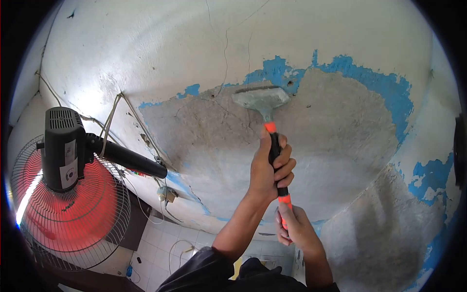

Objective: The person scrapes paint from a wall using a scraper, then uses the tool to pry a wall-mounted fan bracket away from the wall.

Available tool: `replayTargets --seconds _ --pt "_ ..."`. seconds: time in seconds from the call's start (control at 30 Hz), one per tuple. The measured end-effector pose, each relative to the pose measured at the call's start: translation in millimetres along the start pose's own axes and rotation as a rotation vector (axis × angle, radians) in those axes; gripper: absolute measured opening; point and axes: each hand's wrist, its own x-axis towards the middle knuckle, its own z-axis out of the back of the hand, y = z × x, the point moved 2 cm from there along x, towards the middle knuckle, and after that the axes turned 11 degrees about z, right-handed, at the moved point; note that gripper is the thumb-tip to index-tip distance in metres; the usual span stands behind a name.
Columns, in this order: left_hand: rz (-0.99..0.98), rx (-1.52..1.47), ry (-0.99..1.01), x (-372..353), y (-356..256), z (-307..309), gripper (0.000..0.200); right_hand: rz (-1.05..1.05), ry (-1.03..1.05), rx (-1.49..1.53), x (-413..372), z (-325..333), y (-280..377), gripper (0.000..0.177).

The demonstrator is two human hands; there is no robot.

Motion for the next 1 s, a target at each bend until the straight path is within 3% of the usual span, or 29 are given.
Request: replayTargets --seconds 0.1,0.3,0.53,1.0 --pt "0.082 -0.011 0.004 -9.9 9.5 6.6 0.045 0.042 0.092 0.148 -9.5 -0.6 -26.7 0.049" --pt "0.133 0.048 -0.042 -14.5 9.8 12.6 0.045 0.14 0.374 0.866 -7.1 -9.4 -79.9 0.048" --pt "0.136 0.135 -0.077 -13.9 -11.0 3.7 0.047 0.051 0.298 0.667 12.0 -29.9 -50.6 0.059" --pt "0.103 0.18 -0.142 -15.7 -13.3 6.8 0.048 0.034 0.209 0.532 15.1 -29.1 -54.7 0.061"
